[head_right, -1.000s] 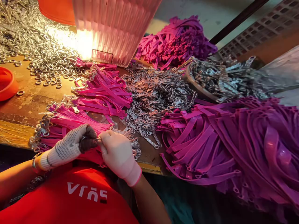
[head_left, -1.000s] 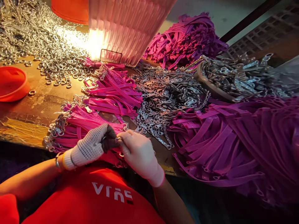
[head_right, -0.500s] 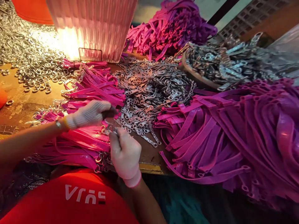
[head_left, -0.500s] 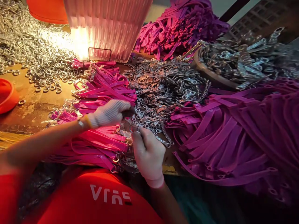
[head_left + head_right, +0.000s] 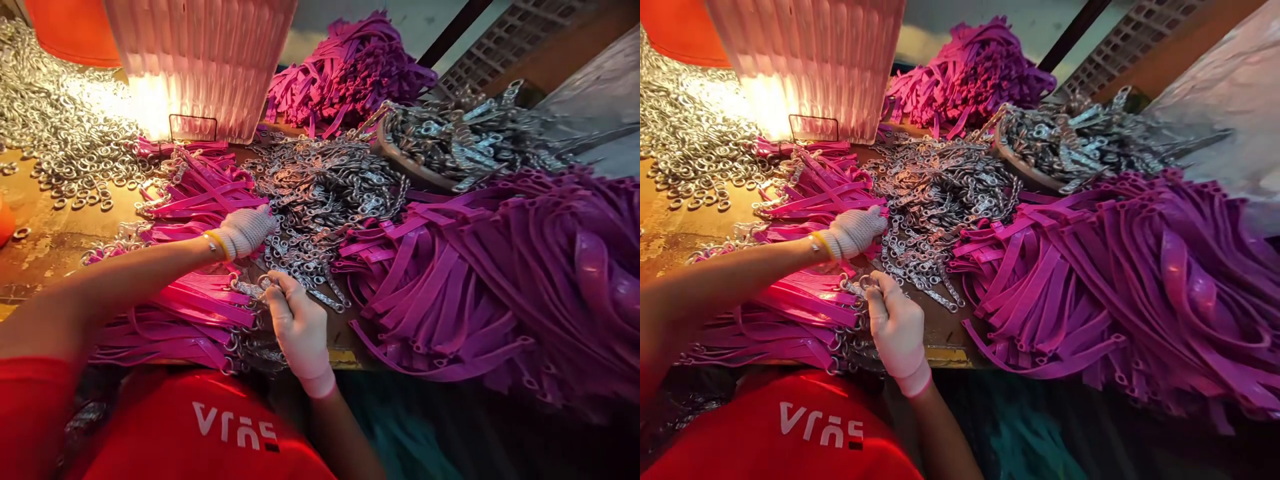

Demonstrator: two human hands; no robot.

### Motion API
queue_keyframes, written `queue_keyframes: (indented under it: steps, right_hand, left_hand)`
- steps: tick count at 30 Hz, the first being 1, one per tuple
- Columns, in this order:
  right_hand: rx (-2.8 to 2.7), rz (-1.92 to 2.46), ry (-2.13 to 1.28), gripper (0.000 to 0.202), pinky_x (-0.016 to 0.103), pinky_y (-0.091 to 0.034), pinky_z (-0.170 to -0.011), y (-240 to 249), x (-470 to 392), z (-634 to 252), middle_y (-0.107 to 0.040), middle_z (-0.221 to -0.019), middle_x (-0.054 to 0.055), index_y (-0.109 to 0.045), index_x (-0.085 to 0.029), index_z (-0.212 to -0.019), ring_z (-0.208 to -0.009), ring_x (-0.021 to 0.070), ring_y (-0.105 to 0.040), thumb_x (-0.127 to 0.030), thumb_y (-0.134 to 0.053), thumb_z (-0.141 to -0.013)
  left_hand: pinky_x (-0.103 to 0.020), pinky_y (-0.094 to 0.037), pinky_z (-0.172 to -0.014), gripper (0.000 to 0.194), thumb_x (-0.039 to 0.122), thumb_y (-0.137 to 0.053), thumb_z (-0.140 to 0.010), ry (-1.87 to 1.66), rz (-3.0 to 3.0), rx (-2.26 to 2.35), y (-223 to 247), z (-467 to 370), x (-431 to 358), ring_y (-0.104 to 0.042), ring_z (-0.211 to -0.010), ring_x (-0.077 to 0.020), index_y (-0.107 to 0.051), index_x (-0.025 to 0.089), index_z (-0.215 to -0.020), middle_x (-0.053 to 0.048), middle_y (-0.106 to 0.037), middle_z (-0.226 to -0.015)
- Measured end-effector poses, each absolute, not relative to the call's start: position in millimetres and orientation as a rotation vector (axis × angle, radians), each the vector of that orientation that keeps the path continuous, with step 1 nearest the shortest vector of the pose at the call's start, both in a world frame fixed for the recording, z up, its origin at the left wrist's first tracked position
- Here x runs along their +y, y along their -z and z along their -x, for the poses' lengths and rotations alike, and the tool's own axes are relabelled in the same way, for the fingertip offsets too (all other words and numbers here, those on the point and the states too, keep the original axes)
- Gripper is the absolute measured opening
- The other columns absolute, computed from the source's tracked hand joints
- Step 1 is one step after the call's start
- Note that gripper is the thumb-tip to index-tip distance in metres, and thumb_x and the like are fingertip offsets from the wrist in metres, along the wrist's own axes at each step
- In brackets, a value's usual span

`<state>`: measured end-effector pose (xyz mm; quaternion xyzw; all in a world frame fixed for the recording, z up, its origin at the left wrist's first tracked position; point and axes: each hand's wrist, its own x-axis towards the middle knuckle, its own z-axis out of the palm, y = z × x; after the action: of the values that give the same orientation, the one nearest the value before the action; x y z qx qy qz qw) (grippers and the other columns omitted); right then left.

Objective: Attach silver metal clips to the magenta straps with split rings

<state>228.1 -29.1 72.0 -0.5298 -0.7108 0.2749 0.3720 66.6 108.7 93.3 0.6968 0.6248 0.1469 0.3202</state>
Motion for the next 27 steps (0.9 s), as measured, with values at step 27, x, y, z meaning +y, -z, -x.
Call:
queue_keyframes:
  steps: [27]
  right_hand:
    - [-2.293,1.190,-0.207,0.028,0.030,-0.048,-0.073,-81.1,-41.1,-195.7,-0.075,-0.093,0.009,-0.066,-0.018,-0.116,-0.082,0.0221,-0.069,-0.022,-0.044,-0.101]
  left_hand:
    - [-0.025,-0.042,-0.069,0.012,0.021,-0.056,-0.089,-0.742,-1.821,1.286,-94.1,-13.0,-63.6,-0.054,-0.072,-0.0143,-0.065,0.016,-0.083,-0.003,-0.067,-0.083]
